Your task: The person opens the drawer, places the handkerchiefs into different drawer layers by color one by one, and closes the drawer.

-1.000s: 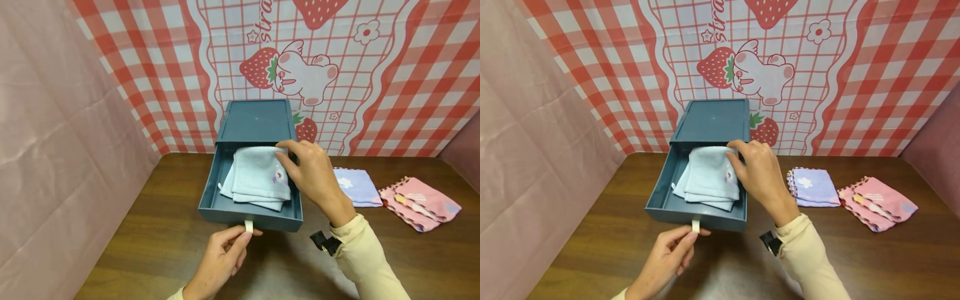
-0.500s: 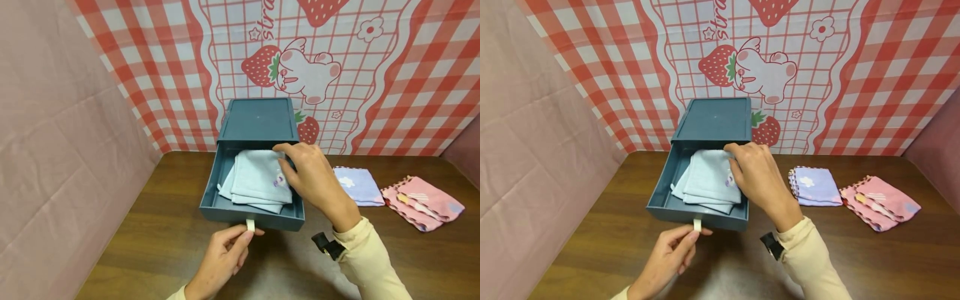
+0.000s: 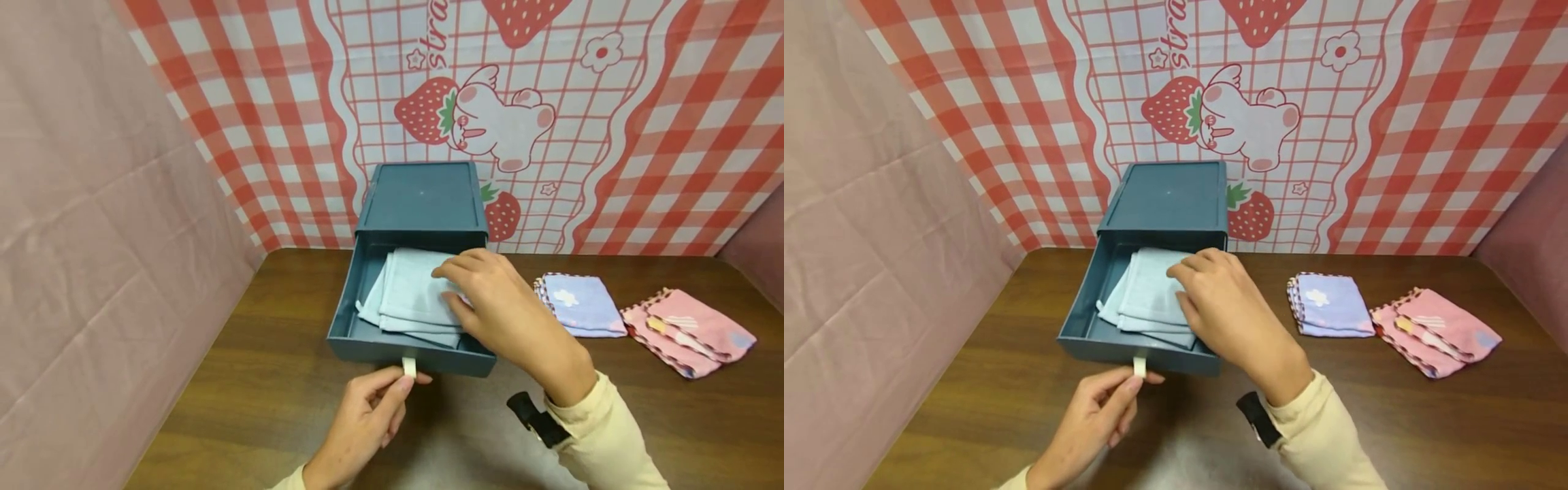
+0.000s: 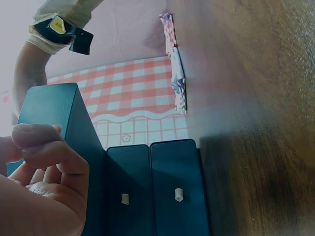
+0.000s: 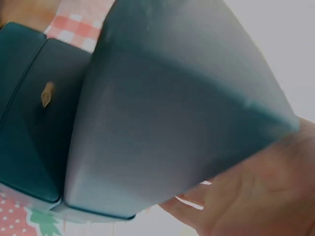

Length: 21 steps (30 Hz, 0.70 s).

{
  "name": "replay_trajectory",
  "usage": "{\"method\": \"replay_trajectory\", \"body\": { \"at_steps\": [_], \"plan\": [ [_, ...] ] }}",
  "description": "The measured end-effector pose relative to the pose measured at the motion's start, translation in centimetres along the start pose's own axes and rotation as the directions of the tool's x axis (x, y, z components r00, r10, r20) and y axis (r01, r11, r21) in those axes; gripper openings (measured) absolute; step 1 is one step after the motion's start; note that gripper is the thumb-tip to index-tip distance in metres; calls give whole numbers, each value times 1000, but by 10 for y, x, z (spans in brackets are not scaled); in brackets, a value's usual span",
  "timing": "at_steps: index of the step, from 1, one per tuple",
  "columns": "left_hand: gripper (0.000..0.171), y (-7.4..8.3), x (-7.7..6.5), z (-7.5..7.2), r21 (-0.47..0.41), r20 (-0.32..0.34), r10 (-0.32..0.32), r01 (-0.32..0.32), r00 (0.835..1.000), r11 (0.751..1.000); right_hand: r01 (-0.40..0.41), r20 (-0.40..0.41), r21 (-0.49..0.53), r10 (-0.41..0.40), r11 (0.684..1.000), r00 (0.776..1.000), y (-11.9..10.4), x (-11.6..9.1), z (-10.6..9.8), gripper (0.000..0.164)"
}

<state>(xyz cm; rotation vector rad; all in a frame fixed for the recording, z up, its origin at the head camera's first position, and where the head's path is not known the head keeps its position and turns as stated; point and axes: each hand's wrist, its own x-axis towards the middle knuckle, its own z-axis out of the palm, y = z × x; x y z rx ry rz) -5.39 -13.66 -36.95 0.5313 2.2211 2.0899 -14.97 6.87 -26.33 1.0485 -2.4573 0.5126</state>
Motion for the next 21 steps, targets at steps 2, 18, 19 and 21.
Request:
{"method": "replay_trajectory", "body": {
  "at_steps": [2, 18, 19, 21],
  "plan": [
    [25, 0, 2, 1, 2, 3, 9, -9, 1000, 1000, 34, 29, -8, -34, 999, 999, -2, -1, 1, 20],
    [26, 1, -1, -1, -4, 11, -13, 13, 1000, 1000, -19, 313, 19, 12, 1000, 950, -8, 13, 3, 31],
    [25, 0, -1, -1, -8, 10, -11, 12, 1000, 1000, -11, 315, 15, 5, 1000, 949, -8, 14, 3, 30],
    [25, 0, 0, 0, -14, 9, 1, -1, 1000, 1000, 2, 311, 11, -5, 1000, 951, -7, 15, 4, 30]
  ]
}}
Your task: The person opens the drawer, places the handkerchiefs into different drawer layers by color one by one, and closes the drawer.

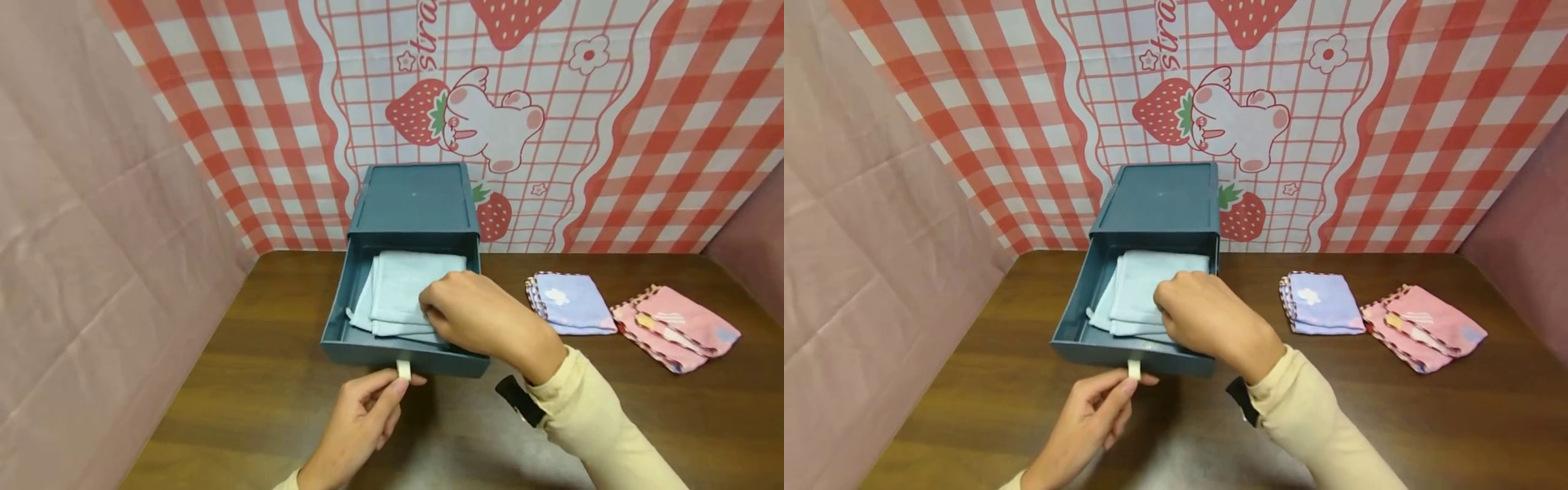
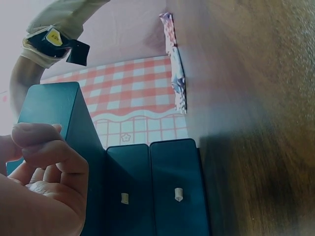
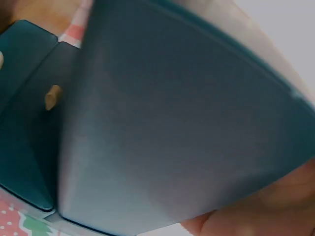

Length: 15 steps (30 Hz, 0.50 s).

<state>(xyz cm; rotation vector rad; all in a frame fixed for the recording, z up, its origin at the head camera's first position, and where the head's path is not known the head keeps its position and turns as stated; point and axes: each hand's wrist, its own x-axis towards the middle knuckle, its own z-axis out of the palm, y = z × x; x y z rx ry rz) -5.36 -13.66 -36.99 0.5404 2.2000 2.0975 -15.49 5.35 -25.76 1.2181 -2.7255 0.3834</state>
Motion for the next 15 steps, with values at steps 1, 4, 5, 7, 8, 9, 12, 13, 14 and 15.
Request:
{"method": "replay_trajectory", "body": {
  "at_steps": [1, 4, 5, 7, 8, 9, 12, 13, 14, 15],
  "plan": [
    [25, 0, 0, 0, 0, 0, 8, -8, 1000, 1000, 6, -7, -2, -6, 1000, 1000, 0, 0, 0, 30],
    [24, -1, 1, 2, 1, 1, 31, -31, 1000, 1000, 15, -34, 0, -15, 1000, 999, 3, -3, 1, 27],
    [24, -1, 2, 2, 3, 1, 37, -37, 999, 999, 18, -44, 5, -18, 1000, 999, 3, -4, 2, 25],
    [24, -1, 2, 3, 4, 1, 40, -40, 999, 999, 23, -74, 16, -22, 1000, 997, 5, -9, 2, 19],
    [24, -1, 2, 3, 3, 2, 39, -39, 999, 999, 24, -93, 18, -23, 1000, 995, 5, -12, 2, 16],
    [25, 0, 1, 4, 5, 2, 36, -36, 999, 999, 28, -117, 19, -26, 999, 993, 5, -15, 1, 12],
    [25, 1, 1, 4, 12, -4, 21, -21, 1000, 1000, 47, -205, 4, -46, 999, 978, 5, -25, -2, 8],
    [25, 1, 0, 4, 12, -6, 17, -17, 1000, 1000, 53, -231, -7, -53, 999, 972, 4, -29, -4, 9],
    [25, 1, 0, 4, 12, -8, 15, -15, 1000, 1000, 59, -253, -18, -62, 998, 965, 4, -32, -6, 10],
    [25, 1, -1, 3, 13, -12, 13, -13, 1000, 1000, 68, -274, -28, -73, 997, 959, 3, -36, -8, 10]
  ]
}}
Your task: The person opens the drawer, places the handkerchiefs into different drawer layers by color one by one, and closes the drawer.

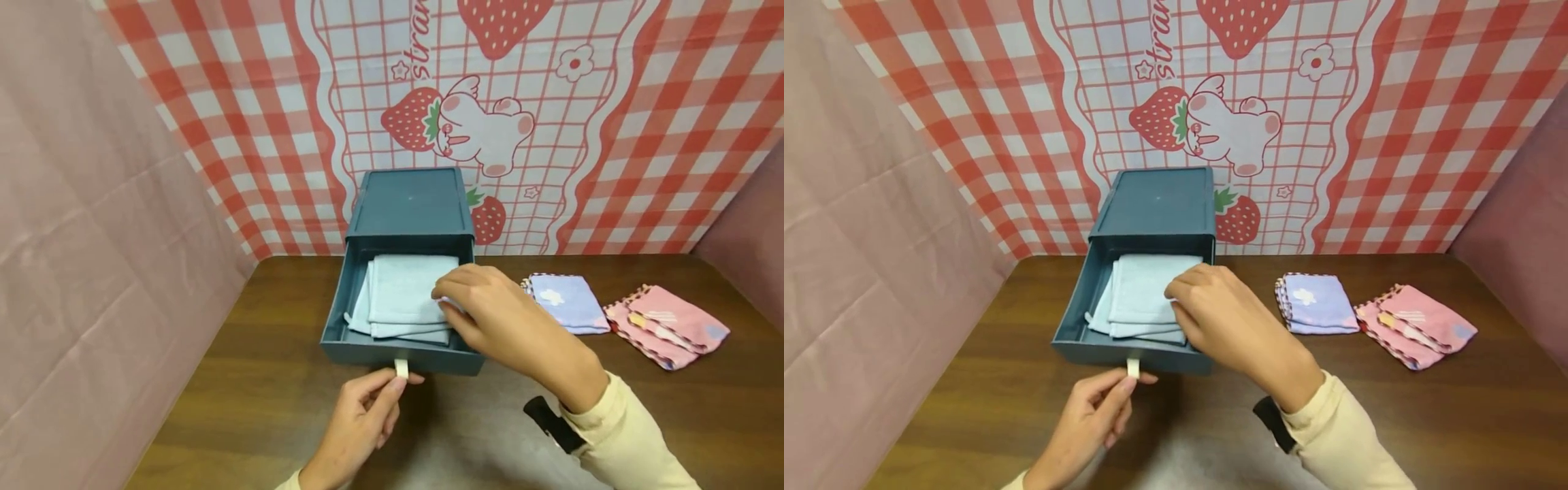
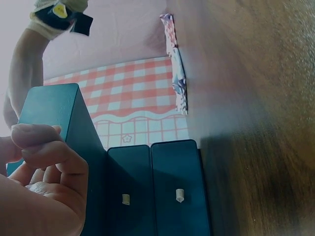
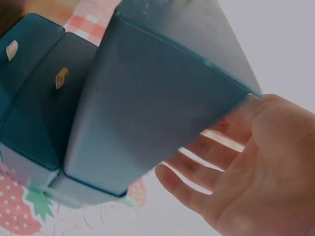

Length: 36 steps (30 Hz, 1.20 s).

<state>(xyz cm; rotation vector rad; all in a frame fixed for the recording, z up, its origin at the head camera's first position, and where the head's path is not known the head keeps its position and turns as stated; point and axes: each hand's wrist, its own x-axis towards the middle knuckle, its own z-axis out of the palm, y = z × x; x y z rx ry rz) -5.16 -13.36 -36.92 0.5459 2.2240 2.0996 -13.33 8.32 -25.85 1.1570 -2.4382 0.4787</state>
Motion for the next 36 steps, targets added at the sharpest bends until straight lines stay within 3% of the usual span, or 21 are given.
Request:
{"method": "replay_trajectory", "body": {
  "at_steps": [10, 15, 17, 21, 29, 36],
  "plan": [
    [26, 0, 0, 1, -16, 0, 1, -1, 1000, 1000, 61, -127, -35, -65, 998, 990, 3, -40, -27, 18],
    [26, -1, -1, 1, -19, 6, -2, 2, 1000, 1000, 43, -143, -59, -51, 997, 988, 10, -56, -29, 50],
    [26, -1, -1, 1, -14, 5, -7, 7, 1000, 1000, 27, -134, -70, -37, 997, 990, 13, -63, -28, 56],
    [25, -2, 0, 3, -17, -4, -8, 8, 1000, 1000, 4, -99, -84, -12, 996, 995, 20, -71, -24, 27],
    [25, -4, -1, 3, -32, -7, 14, -14, 1000, 999, -26, -63, -100, 20, 995, 998, 41, -68, -13, 18],
    [23, -5, 0, 0, -24, 3, 75, -74, 997, 997, -180, -36, -93, 177, 979, 983, 67, -77, -12, 21]
  ]
}}
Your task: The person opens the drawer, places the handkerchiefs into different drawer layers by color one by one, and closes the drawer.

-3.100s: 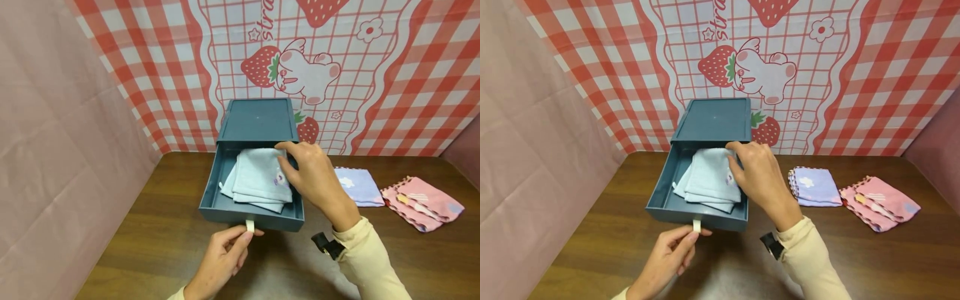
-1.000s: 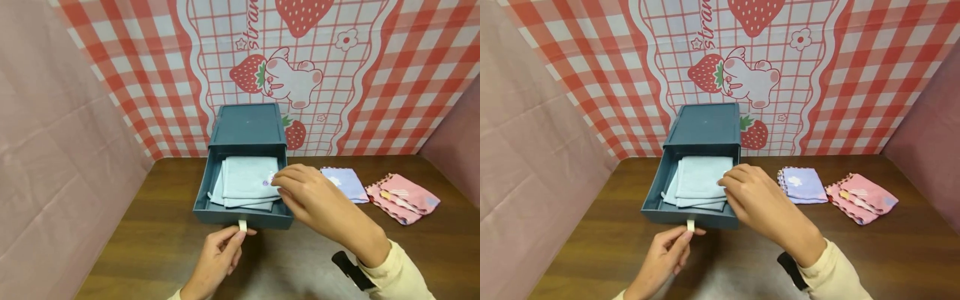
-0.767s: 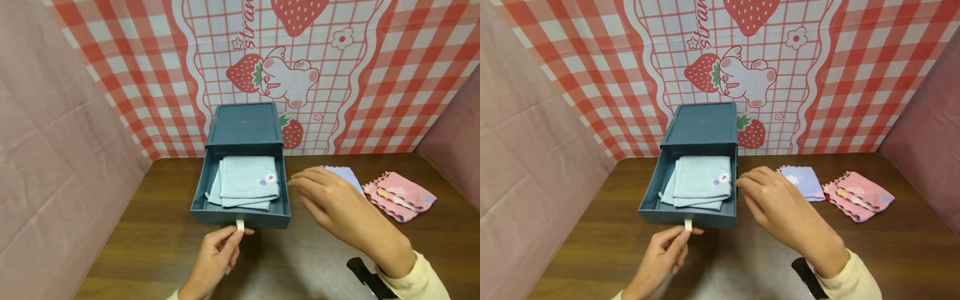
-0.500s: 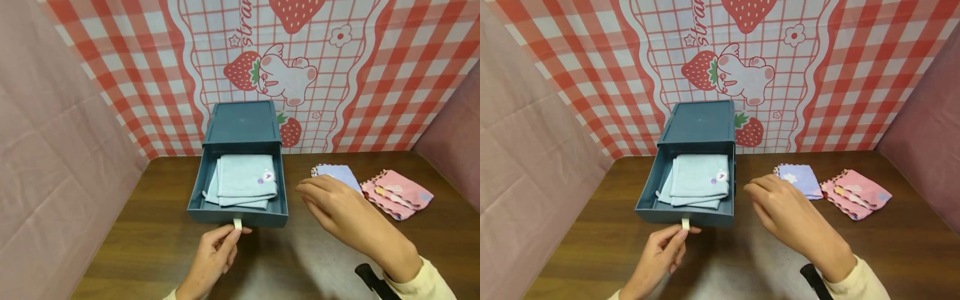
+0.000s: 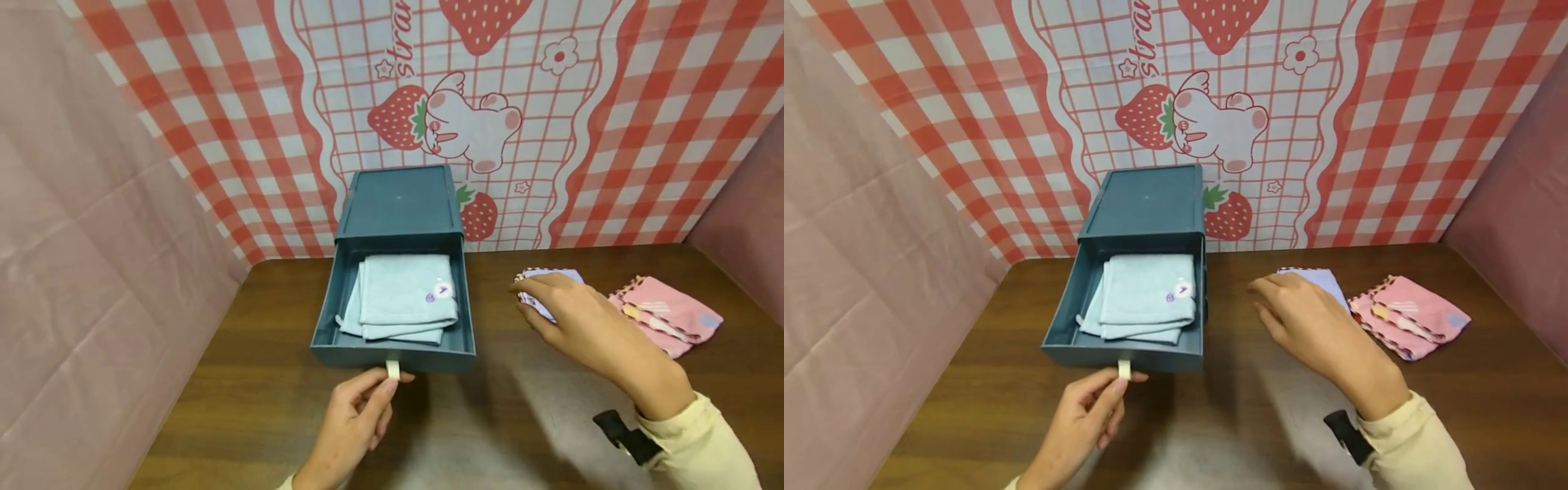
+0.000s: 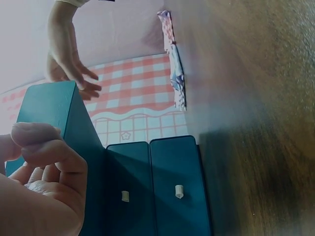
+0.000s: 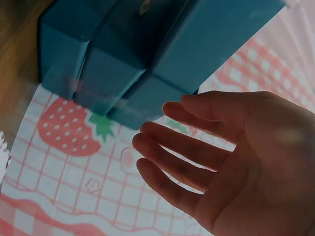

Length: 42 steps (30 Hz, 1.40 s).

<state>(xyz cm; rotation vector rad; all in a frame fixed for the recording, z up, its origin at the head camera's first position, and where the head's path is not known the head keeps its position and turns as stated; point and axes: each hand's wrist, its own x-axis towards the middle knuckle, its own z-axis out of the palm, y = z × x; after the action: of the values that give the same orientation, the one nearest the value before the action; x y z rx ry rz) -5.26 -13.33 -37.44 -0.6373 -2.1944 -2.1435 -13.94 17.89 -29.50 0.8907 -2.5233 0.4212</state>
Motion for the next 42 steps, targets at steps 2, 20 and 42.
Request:
{"method": "replay_trajectory", "body": {
  "at_steps": [2, 20, 42],
  "plan": [
    [22, 1, -1, -2, 5, -4, 14, -14, 1000, 1000, -33, 30, 7, 33, 999, 999, 7, 1, 1, 22],
    [18, 9, 5, -4, 26, -8, 49, -49, 999, 998, -151, 111, 16, 148, 988, 983, 60, -9, 2, 19],
    [19, 26, 7, -13, 49, -42, 38, -36, 998, 998, -213, 177, -7, 211, 977, 961, 87, -17, 4, 18]
  ]
}}
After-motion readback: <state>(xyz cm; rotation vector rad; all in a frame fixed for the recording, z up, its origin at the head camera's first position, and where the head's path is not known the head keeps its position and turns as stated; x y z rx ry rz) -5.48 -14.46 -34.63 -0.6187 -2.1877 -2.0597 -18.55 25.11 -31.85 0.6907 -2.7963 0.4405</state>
